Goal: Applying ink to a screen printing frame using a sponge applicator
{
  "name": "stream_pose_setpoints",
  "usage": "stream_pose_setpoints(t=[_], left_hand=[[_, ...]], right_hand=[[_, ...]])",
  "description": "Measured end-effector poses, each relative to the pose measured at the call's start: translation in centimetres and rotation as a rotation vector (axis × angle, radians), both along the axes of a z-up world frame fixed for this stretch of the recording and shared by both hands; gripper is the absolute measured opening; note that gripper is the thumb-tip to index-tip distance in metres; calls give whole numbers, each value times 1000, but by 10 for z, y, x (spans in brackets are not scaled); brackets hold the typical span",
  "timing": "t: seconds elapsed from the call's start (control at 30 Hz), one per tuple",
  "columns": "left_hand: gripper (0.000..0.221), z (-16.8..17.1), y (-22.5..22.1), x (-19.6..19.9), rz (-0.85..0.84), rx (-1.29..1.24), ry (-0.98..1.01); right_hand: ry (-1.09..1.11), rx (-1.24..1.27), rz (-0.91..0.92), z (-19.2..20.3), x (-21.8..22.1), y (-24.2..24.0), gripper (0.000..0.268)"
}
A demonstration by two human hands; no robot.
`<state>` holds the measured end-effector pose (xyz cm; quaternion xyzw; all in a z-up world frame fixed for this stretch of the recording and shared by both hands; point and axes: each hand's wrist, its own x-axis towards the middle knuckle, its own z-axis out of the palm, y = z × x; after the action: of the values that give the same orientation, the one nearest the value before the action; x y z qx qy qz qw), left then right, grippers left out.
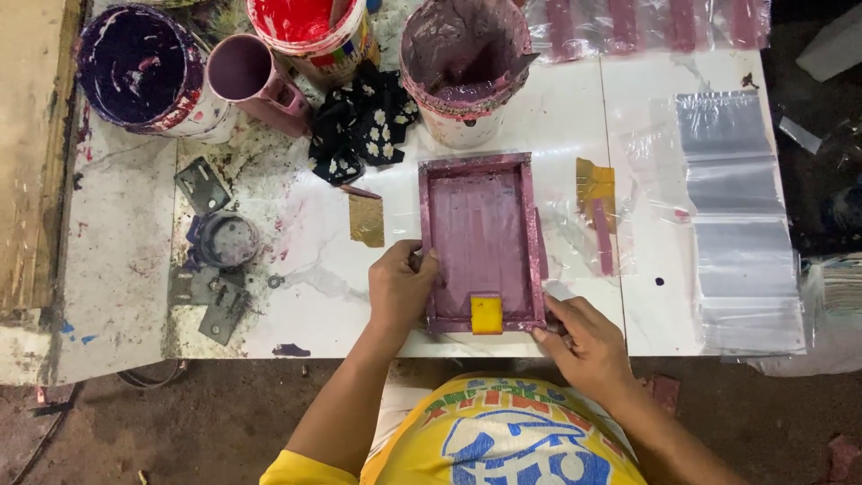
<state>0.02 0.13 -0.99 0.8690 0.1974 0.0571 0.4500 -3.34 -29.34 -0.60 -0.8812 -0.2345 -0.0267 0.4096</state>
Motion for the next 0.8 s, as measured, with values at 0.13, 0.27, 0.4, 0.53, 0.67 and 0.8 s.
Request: stream_pose_setpoints(t=[0.13, 0.27, 0.4, 0.53, 0.67, 0.8], left_hand=[[21, 8, -2, 0, 6, -37, 15], [23, 7, -1, 1, 2, -16, 64], [22, 7, 0, 1, -1, -14, 21], [23, 15, 0, 2, 25, -59, 113], [20, 25, -3, 2, 53, -101, 143], [24, 29, -3, 3, 43, -82, 167]], right_hand=[[-2, -11, -5, 1, 0, 0, 49], [0, -6, 5, 0, 0, 0, 50], [-33, 4, 17, 0, 2, 0, 49], [-9, -1, 8, 1, 1, 0, 49], [-4, 2, 8, 2, 3, 1, 48], [-9, -19, 12, -1, 3, -1, 48]])
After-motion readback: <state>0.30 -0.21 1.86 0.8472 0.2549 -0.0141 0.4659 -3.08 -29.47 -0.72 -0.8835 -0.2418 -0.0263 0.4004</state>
